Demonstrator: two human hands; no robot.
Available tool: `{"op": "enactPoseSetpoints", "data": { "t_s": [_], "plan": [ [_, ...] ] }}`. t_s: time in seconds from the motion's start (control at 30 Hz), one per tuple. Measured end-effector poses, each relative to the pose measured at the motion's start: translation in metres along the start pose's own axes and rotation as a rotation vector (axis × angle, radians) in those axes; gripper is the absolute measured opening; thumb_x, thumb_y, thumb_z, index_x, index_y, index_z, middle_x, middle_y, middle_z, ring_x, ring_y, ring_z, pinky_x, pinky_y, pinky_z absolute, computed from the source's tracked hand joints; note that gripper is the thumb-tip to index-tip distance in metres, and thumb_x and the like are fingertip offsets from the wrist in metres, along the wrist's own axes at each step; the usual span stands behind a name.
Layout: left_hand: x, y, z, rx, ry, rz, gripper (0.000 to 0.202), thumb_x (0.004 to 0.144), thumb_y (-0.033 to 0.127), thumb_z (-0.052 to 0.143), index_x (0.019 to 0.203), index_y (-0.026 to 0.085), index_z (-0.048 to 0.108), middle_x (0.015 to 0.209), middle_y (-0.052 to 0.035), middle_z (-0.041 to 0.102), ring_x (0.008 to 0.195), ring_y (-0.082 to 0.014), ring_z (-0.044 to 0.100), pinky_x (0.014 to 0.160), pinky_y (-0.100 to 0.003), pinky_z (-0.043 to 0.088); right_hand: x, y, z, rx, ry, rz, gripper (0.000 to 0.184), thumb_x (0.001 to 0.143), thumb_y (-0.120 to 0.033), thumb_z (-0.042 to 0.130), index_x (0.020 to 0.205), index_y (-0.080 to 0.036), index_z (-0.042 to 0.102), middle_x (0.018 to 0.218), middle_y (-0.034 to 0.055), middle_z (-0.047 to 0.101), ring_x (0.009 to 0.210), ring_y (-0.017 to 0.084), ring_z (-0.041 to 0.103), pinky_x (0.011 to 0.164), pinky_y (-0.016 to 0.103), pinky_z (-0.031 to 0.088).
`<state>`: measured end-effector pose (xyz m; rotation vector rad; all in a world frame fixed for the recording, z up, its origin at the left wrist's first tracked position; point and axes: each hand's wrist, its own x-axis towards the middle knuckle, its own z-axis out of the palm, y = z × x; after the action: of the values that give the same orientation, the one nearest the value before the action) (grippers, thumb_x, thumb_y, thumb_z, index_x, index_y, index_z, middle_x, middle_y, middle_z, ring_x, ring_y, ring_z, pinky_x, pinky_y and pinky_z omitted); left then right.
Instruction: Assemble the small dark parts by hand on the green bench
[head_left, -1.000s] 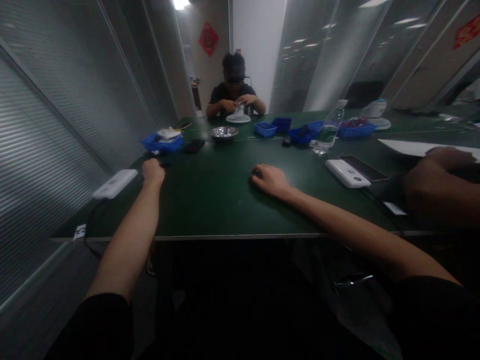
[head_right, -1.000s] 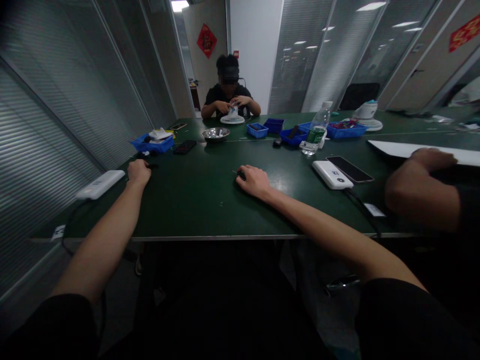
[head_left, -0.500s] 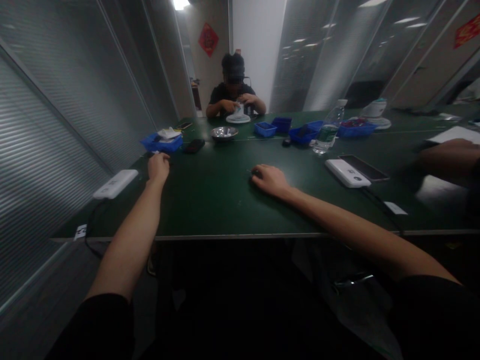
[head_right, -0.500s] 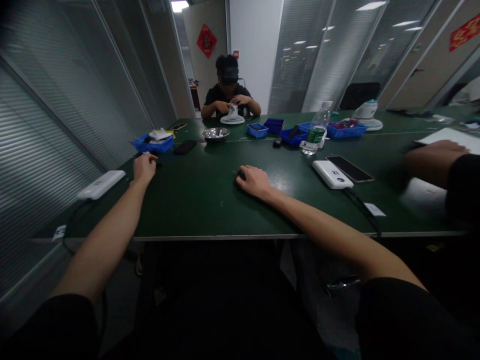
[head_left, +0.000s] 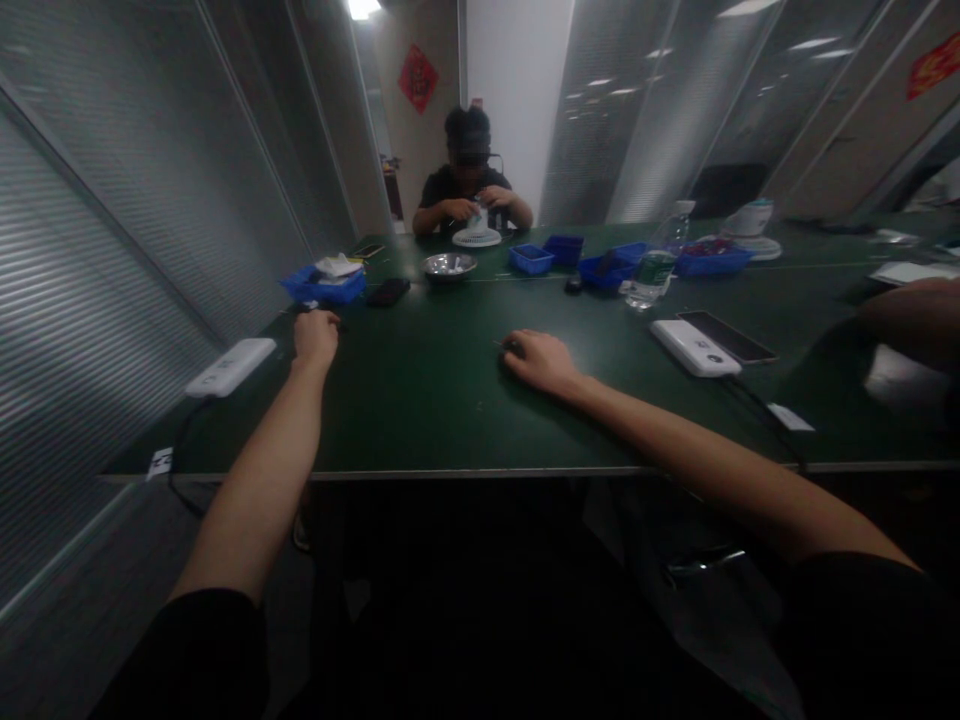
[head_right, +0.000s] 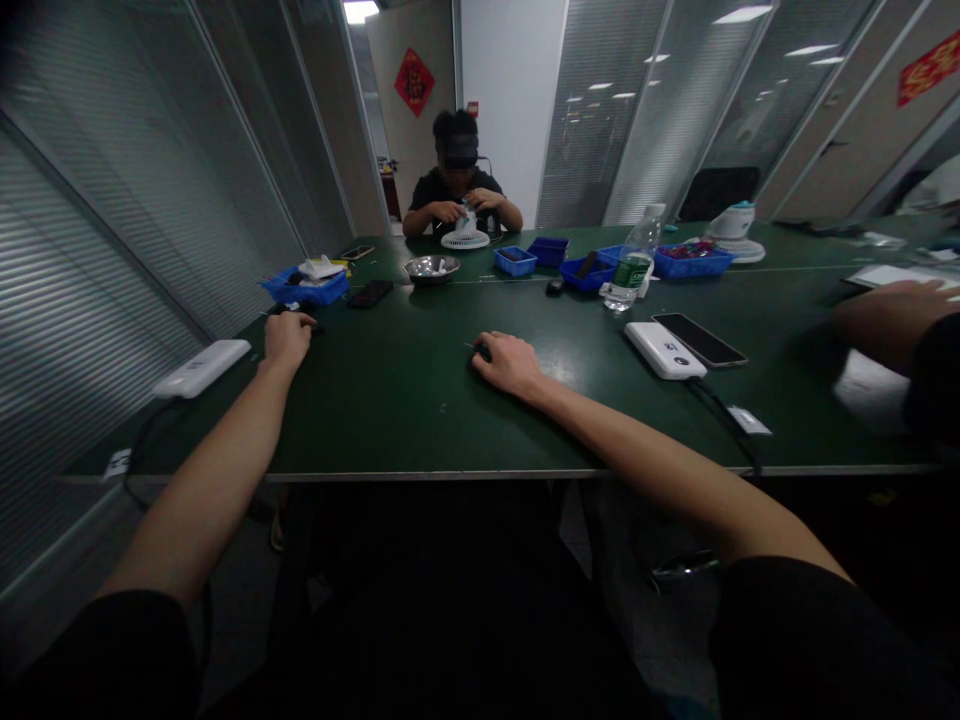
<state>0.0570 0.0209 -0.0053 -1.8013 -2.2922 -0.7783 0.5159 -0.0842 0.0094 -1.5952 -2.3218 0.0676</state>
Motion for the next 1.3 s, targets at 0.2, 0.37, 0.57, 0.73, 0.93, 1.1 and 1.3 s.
{"op": "enactPoseSetpoints", "data": {
  "t_s": [0.2, 0.37, 0.57, 0.73, 0.93, 1.1, 1.3],
  "plan": [
    [-0.006, 0.013, -0.006, 0.065, -0.051, -0.018, 0.031, 0.093, 0.022, 0.060, 0.116, 0.015, 0.080, 0.117, -0.0196, 0.072, 0.112, -0.0351, 0.067, 0.104, -0.045, 0.052, 0.000, -0.001, -0.002, 0.006, -0.027, 0.010, 0.039, 0.102, -0.042, 0.053, 0.132, -0.022, 0.066, 0.129, 0.0109, 0.071, 0.103, 0.026, 0.068, 0.080, 0.032, 0.050],
    [-0.004, 0.011, -0.003, 0.100, -0.074, -0.007, 0.031, 0.094, 0.024, 0.060, 0.118, 0.017, 0.077, 0.120, -0.0176, 0.072, 0.111, -0.0328, 0.066, 0.101, -0.043, 0.051, 0.000, 0.001, 0.000, 0.013, -0.011, -0.005, 0.038, 0.102, -0.041, 0.054, 0.132, -0.021, 0.066, 0.129, 0.0111, 0.071, 0.103, 0.026, 0.068, 0.079, 0.032, 0.049],
    [-0.002, 0.012, 0.001, 0.131, -0.091, 0.038, 0.032, 0.094, 0.018, 0.056, 0.118, 0.014, 0.077, 0.119, -0.0196, 0.072, 0.110, -0.0331, 0.067, 0.101, -0.044, 0.051, 0.000, 0.001, 0.000, 0.027, -0.012, -0.017, 0.039, 0.102, -0.042, 0.053, 0.132, -0.021, 0.067, 0.128, 0.0113, 0.071, 0.102, 0.026, 0.068, 0.079, 0.033, 0.051],
    [-0.007, 0.018, -0.004, 0.185, -0.069, 0.055, 0.033, 0.090, 0.015, 0.058, 0.116, 0.014, 0.079, 0.116, -0.0211, 0.073, 0.109, -0.0363, 0.067, 0.097, -0.045, 0.053, 0.000, 0.001, 0.000, 0.027, -0.026, -0.014, 0.039, 0.102, -0.042, 0.053, 0.132, -0.021, 0.067, 0.128, 0.0118, 0.071, 0.104, 0.027, 0.068, 0.080, 0.034, 0.051],
    [-0.007, 0.026, -0.005, 0.110, -0.106, 0.181, 0.033, 0.093, 0.018, 0.060, 0.118, 0.021, 0.082, 0.117, -0.0128, 0.077, 0.110, -0.0327, 0.069, 0.100, -0.042, 0.053, 0.002, 0.003, 0.003, 0.001, -0.031, -0.046, 0.038, 0.101, -0.041, 0.055, 0.132, -0.023, 0.067, 0.129, 0.0105, 0.071, 0.105, 0.027, 0.068, 0.081, 0.033, 0.050],
    [-0.017, 0.061, 0.001, -0.160, -0.209, 0.455, 0.025, 0.091, 0.019, 0.069, 0.108, 0.028, 0.085, 0.113, -0.0051, 0.080, 0.111, -0.0293, 0.072, 0.105, -0.041, 0.051, 0.001, 0.002, 0.002, 0.000, -0.046, -0.117, 0.039, 0.102, -0.041, 0.054, 0.134, -0.023, 0.066, 0.128, 0.0099, 0.071, 0.103, 0.025, 0.068, 0.081, 0.032, 0.049],
    [-0.066, 0.131, 0.008, -0.671, -0.490, 0.740, 0.044, 0.092, 0.031, 0.074, 0.134, 0.021, 0.072, 0.117, -0.0091, 0.078, 0.106, -0.0231, 0.073, 0.098, -0.038, 0.054, -0.003, -0.002, -0.002, 0.007, -0.077, -0.252, 0.043, 0.104, -0.043, 0.051, 0.141, -0.025, 0.063, 0.132, 0.0089, 0.070, 0.104, 0.024, 0.068, 0.084, 0.031, 0.047]
  ]
}}
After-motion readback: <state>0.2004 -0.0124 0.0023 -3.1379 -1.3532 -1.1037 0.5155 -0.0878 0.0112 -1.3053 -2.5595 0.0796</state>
